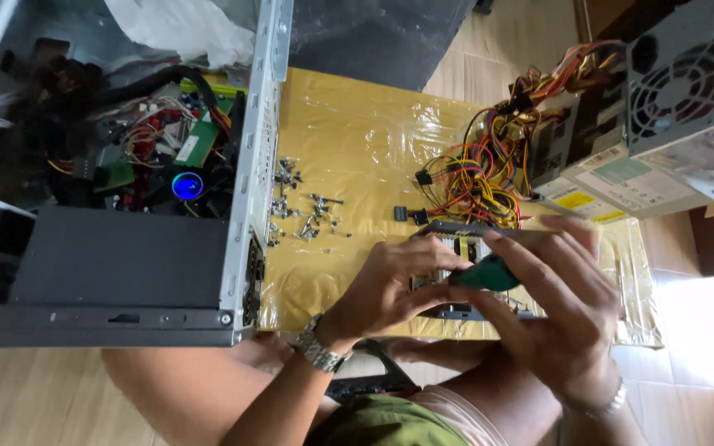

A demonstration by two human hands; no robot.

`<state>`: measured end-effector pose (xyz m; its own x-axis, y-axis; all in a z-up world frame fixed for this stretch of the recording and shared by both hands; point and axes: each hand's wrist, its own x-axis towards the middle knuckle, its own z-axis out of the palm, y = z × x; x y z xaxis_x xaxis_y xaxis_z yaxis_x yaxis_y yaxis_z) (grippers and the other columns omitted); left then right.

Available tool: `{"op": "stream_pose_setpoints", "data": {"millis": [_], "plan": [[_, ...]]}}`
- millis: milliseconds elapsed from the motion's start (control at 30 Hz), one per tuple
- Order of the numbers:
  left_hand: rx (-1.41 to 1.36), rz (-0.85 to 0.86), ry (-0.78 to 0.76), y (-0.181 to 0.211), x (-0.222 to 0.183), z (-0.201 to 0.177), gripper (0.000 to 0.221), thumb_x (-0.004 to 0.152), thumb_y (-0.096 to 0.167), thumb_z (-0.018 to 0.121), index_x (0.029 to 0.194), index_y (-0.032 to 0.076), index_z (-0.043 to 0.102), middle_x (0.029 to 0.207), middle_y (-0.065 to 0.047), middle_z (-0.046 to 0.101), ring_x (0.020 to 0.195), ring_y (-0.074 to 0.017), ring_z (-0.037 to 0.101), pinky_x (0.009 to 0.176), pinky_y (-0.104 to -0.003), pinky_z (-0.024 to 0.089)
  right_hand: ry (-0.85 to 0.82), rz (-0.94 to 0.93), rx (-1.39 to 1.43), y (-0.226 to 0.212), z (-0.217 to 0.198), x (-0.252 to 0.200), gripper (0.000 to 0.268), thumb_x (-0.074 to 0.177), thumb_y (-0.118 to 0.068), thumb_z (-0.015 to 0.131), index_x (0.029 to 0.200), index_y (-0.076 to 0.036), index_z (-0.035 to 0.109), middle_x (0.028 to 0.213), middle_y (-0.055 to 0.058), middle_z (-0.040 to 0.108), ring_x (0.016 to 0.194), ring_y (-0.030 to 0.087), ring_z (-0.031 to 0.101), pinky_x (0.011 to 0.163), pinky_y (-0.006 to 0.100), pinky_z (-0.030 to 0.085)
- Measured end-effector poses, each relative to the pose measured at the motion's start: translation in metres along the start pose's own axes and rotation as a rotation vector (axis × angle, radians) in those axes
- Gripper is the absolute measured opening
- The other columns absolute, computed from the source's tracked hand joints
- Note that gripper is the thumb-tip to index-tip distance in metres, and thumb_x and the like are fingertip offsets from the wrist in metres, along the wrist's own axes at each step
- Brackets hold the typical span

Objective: Disassembling a computer power supply unit by removing screws and cleaning the internal components with a brush.

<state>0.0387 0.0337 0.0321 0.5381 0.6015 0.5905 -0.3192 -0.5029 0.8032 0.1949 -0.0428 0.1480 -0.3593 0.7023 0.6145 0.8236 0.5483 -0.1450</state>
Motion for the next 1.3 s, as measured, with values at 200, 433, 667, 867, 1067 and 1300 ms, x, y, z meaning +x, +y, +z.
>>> {"op": "stream_pose_setpoints", "data": {"millis": [200,433,667,867,1067,1300], "plan": [[-0.098,0.053,0.091,-0.014,-0.006,0.012,0.039,0.099,0.032,0.070,0.132,0.012,0.063,0.108,-0.006,0.072,0.091,-0.0169,0.065,0.081,-0.031,0.058,0.038,0.100,0.056,0.009,0.010,-0.015,0.057,0.083,-0.012,0.088,0.128,0.011,0.061,0.112,0.030,0.068,0.104,0.041,0.069,0.089,0.044,0.059],[0.034,-0.036,-0.037,0.005,0.003,0.001,0.054,0.101,0.049,0.054,0.136,0.008,0.061,0.112,-0.011,0.073,0.099,-0.0232,0.067,0.088,-0.038,0.054,0.114,-0.006,-0.120,0.014,0.011,-0.008,0.042,0.083,-0.019,0.093,0.102,0.010,0.069,0.092,0.020,0.070,0.085,0.040,0.065,0.080,0.048,0.056],[0.352,-0.099,0.112,0.024,-0.034,0.002,0.046,0.095,0.019,0.075,0.132,0.002,0.055,0.119,-0.018,0.064,0.110,-0.0317,0.062,0.099,-0.042,0.054,-0.069,0.239,0.006,0.004,-0.001,-0.016,0.038,0.092,-0.012,0.075,0.123,0.006,0.063,0.110,0.015,0.075,0.098,0.025,0.074,0.092,0.035,0.058],[0.506,-0.138,0.022,0.025,-0.064,0.005,0.045,0.094,0.022,0.068,0.129,-0.006,0.057,0.127,-0.021,0.064,0.121,-0.0365,0.057,0.110,-0.049,0.047,-0.094,0.204,0.047,0.007,-0.007,-0.024,0.038,0.087,-0.006,0.074,0.116,0.014,0.061,0.105,0.026,0.073,0.095,0.033,0.076,0.089,0.038,0.063],[0.626,-0.274,0.016,0.013,-0.048,0.008,0.120,0.057,0.058,0.098,0.145,-0.003,0.044,0.144,-0.021,0.053,0.131,-0.0378,0.051,0.113,-0.049,0.041,-0.156,0.195,0.137,0.010,-0.002,-0.027,0.058,0.085,-0.009,0.075,0.133,0.009,0.047,0.107,0.028,0.073,0.094,0.028,0.078,0.081,0.031,0.067],[0.466,-0.242,-0.090,-0.004,-0.024,0.004,0.121,0.058,0.031,0.101,0.149,-0.010,0.033,0.151,-0.025,0.048,0.139,-0.0382,0.048,0.122,-0.045,0.034,-0.225,0.365,0.048,0.009,-0.010,-0.029,0.056,0.086,-0.016,0.077,0.134,-0.009,0.049,0.112,0.017,0.078,0.094,0.020,0.080,0.082,0.026,0.063]]}}
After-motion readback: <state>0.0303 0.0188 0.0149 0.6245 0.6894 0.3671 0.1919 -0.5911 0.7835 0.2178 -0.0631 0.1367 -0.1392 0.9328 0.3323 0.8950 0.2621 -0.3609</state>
